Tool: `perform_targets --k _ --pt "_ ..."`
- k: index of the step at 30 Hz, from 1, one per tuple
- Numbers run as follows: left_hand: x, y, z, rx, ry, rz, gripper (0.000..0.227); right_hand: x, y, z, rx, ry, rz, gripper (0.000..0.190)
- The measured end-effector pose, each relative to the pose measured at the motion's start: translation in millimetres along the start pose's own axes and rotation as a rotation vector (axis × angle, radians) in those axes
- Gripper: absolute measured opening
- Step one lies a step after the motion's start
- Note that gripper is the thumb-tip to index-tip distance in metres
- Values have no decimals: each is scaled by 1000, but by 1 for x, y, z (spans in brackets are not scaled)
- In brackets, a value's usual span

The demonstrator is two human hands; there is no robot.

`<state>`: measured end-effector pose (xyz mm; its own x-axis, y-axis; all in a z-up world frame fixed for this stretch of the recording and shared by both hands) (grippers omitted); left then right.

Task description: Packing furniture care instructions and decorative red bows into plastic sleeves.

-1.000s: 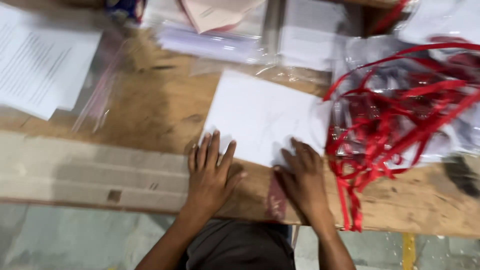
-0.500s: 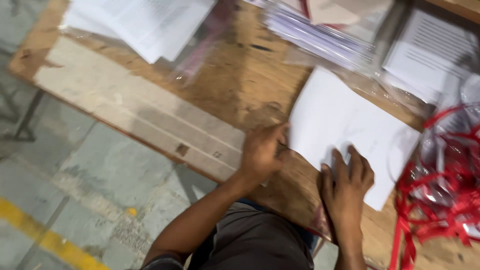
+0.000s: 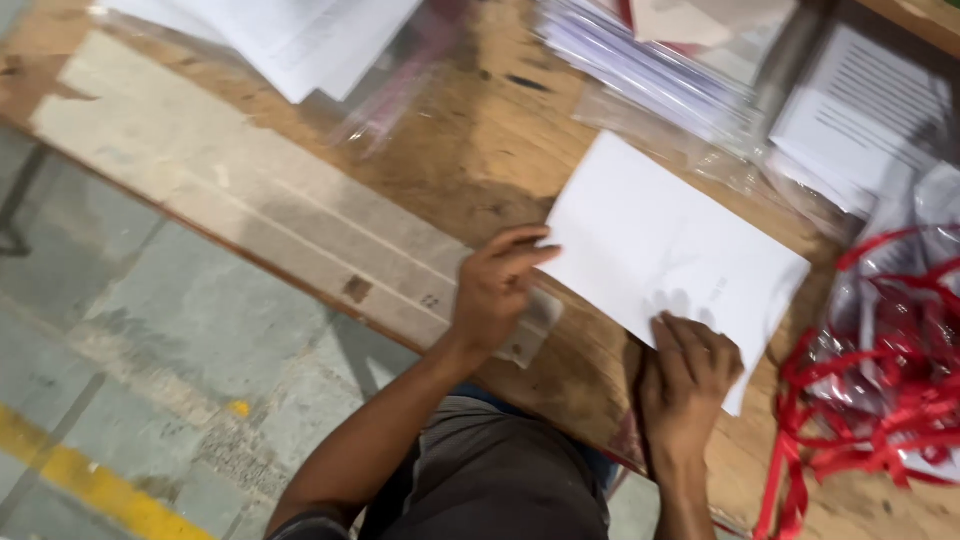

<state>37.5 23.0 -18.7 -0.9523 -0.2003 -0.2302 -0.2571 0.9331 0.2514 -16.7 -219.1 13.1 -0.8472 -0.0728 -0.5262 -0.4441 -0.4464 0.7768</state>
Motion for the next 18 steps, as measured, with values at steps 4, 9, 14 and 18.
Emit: perform_targets --k 4,9,14,18 --pt "1 7 -4 322 69 -129 35 -2 2 6 -61 7 -47 35" --pt "0 5 -13 517 192 -69 44 -6 3 12 -69 -11 -28 36" --pt "-1 2 -9 550 255 -111 36 -9 3 13 -123 -76 -1 32" --pt "1 1 -9 603 198 -98 33 -7 1 7 -158 -116 10 28"
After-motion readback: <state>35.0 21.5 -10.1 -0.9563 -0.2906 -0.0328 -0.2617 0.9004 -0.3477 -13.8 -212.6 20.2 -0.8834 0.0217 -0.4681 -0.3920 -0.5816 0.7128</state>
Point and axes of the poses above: each hand's wrist, its own x-axis away from the middle knuckle, its own y-axis out of the back of the hand, z = x × y, the point moved 4 cm from there along -x, towards the middle knuckle, and after that the axes turned 11 degrees about -z, right-handed, at the moved point
